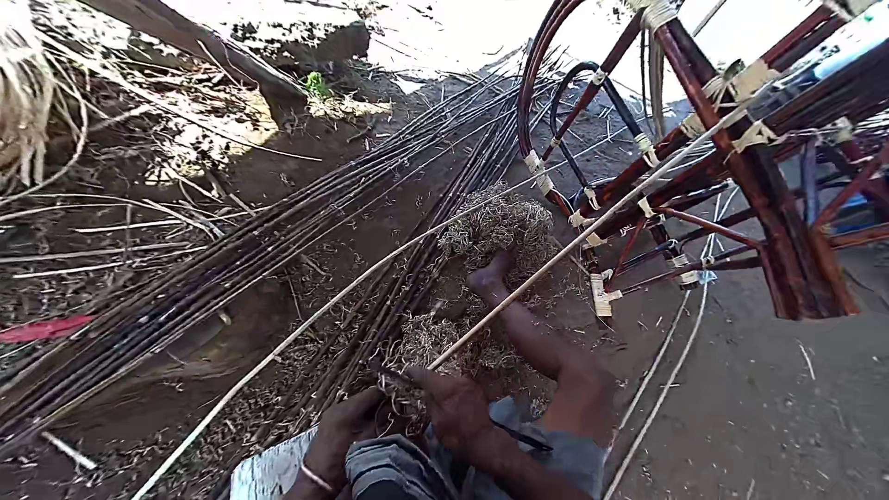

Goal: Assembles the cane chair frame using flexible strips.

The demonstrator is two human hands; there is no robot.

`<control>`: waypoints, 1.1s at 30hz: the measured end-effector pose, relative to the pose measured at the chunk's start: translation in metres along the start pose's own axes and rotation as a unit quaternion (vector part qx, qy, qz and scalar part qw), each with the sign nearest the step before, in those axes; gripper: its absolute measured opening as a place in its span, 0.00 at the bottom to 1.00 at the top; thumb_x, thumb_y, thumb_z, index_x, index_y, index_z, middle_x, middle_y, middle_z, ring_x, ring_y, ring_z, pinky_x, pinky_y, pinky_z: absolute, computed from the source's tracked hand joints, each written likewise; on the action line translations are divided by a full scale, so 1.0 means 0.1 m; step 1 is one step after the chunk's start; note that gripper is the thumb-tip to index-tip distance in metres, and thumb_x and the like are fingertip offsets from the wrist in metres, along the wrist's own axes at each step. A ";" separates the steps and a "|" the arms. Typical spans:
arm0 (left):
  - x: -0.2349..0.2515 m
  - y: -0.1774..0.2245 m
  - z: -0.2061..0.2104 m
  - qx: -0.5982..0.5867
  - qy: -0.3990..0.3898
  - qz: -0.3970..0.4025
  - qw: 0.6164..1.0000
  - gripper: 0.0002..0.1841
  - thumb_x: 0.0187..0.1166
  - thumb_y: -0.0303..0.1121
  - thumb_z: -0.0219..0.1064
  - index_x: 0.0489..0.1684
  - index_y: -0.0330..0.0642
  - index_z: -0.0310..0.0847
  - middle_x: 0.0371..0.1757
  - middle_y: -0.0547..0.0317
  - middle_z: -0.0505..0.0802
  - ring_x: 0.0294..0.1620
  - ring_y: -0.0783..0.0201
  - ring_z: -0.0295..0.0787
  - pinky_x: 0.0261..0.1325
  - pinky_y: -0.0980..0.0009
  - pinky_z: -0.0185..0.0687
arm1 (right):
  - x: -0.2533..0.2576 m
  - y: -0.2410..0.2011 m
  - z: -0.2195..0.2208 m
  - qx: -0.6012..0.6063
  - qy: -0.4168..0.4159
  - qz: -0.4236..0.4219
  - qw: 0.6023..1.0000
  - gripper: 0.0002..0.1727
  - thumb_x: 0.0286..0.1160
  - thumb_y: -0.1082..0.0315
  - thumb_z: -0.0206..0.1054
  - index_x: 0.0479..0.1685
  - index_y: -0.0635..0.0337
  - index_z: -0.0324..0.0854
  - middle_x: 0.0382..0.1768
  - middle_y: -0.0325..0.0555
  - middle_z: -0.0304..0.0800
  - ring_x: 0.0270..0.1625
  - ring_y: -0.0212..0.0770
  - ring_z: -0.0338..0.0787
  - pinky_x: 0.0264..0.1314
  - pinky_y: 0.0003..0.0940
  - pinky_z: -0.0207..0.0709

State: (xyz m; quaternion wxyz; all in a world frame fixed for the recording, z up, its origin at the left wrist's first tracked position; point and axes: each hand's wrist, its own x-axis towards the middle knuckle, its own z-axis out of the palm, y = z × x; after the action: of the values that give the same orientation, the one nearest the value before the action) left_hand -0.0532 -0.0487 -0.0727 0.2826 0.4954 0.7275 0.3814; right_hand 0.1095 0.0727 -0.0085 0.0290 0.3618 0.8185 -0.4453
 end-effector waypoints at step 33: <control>-0.13 -0.17 0.33 0.030 0.103 0.021 0.994 0.16 0.80 0.41 0.60 0.37 0.41 0.92 0.35 0.54 0.94 0.36 0.58 0.93 0.44 0.55 0.89 | 0.55 0.88 -3.12 -0.043 0.307 0.108 0.944 0.21 0.91 0.64 0.54 0.79 0.54 0.76 0.45 0.57 0.91 0.31 0.48 0.86 0.36 0.50 0.80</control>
State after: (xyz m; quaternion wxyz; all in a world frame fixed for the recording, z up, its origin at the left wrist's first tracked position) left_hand -0.0312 -0.0552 -0.1049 0.1825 0.4770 0.7533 0.4143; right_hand 0.2094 0.3673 0.0964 -0.1607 0.5653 0.7624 -0.2707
